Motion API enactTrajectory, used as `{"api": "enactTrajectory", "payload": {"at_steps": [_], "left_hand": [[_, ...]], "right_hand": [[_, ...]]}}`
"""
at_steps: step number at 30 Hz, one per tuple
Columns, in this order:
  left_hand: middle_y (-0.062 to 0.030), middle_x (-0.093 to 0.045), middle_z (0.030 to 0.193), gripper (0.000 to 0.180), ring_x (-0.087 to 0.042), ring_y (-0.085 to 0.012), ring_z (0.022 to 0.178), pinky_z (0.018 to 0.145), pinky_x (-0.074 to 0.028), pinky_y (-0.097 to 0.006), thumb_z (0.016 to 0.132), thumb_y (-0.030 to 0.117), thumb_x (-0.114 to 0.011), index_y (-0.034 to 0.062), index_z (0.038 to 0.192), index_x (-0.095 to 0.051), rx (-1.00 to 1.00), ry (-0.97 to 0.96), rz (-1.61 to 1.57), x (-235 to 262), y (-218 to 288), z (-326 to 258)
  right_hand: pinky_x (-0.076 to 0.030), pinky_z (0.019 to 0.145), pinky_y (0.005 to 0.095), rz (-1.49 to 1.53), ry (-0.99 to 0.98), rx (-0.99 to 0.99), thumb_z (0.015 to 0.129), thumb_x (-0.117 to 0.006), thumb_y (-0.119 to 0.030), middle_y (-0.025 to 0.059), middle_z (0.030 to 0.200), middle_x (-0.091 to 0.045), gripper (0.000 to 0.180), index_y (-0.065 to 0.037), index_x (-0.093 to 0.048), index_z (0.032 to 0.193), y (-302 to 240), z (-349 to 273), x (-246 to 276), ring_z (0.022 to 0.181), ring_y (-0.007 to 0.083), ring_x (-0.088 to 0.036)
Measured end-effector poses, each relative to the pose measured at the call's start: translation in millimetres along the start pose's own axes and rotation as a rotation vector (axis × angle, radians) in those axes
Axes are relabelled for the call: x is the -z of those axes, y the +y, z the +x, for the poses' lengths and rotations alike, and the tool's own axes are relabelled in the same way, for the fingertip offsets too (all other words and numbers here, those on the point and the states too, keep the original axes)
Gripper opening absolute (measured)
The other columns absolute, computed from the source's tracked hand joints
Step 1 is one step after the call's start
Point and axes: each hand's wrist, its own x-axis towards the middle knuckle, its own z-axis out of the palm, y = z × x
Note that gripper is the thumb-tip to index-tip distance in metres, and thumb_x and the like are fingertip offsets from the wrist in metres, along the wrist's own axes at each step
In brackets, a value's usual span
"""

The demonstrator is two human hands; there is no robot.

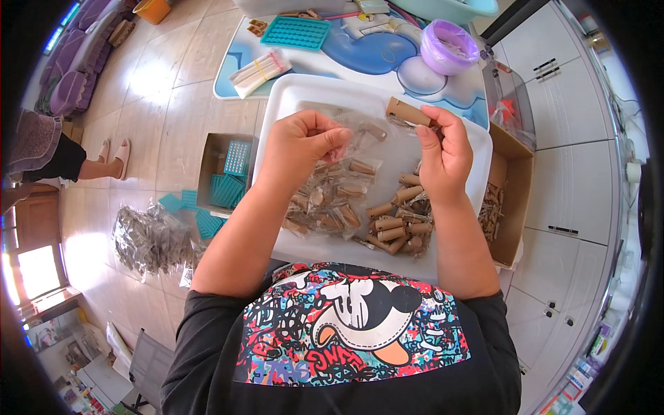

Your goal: The person packs small cylindrical items into small plastic zip-lock bags by hand.

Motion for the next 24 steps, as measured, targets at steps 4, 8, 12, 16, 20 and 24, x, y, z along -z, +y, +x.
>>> {"api": "enactTrajectory", "payload": {"at_steps": [4, 8, 12, 16, 20, 24], "left_hand": [[-0.0048, -0.060, 0.069, 0.010, -0.054, -0.0087, 0.057, 0.053, -0.044, -0.020, 0.077, 0.007, -0.065, 0.0001, 0.078, -0.058, -0.007, -0.028, -0.001, -2, -5, 1], [-0.0039, -0.061, 0.076, 0.023, -0.055, -0.0085, 0.064, 0.059, -0.044, -0.020, 0.074, 0.010, -0.069, -0.0013, 0.092, -0.060, 0.060, -0.152, 0.102, -4, -3, 2], [-0.0026, -0.061, 0.077, 0.031, -0.054, -0.0081, 0.069, 0.064, -0.044, -0.022, 0.073, 0.014, -0.070, -0.0013, 0.099, -0.060, 0.218, -0.307, 0.209, -3, 10, 3], [-0.0029, -0.061, 0.077, 0.032, -0.055, -0.0091, 0.068, 0.064, -0.043, -0.022, 0.073, 0.014, -0.070, -0.0020, 0.099, -0.060, 0.253, -0.345, 0.176, -6, -4, 8], [-0.0039, -0.061, 0.081, 0.032, -0.057, -0.0104, 0.071, 0.067, -0.045, -0.022, 0.073, 0.014, -0.070, -0.0029, 0.098, -0.059, 0.324, -0.282, -0.091, -12, -15, 11], [-0.0047, -0.062, 0.086, 0.030, -0.058, -0.0114, 0.076, 0.068, -0.047, -0.024, 0.075, 0.014, -0.068, -0.0020, 0.099, -0.059, 0.372, -0.280, -0.219, -14, -16, 11]], "right_hand": [[-0.042, 0.065, 0.0201, -0.009, -0.152, -0.059, 0.083, -0.059, -0.007, 0.0018, 0.080, -0.057, 0.017, -0.001, -0.056, 0.098, -1, -2, -1, 0.069, 0.0081, -0.049], [-0.041, 0.067, 0.0201, 0.111, -0.379, -0.263, 0.082, -0.058, -0.005, 0.0014, 0.082, -0.058, 0.017, 0.000, -0.056, 0.099, -5, 1, 2, 0.073, 0.0076, -0.050], [-0.041, 0.069, 0.0199, 0.345, -0.467, -0.508, 0.081, -0.058, -0.003, 0.0006, 0.085, -0.058, 0.020, 0.000, -0.055, 0.100, 3, 7, 12, 0.076, 0.0066, -0.050], [-0.041, 0.068, 0.0194, 0.458, -0.528, -0.614, 0.080, -0.060, -0.004, 0.0005, 0.086, -0.058, 0.022, 0.001, -0.054, 0.101, 9, 6, 7, 0.076, 0.0054, -0.049], [-0.041, 0.062, 0.0193, 0.355, -0.328, -0.605, 0.079, -0.063, -0.007, -0.0005, 0.079, -0.058, 0.019, 0.000, -0.056, 0.095, 9, 0, -5, 0.069, 0.0051, -0.050], [-0.041, 0.059, 0.0192, 0.181, -0.288, -0.521, 0.080, -0.064, -0.010, -0.0010, 0.074, -0.058, 0.018, 0.000, -0.060, 0.094, 4, -3, -7, 0.065, 0.0047, -0.050]]}}
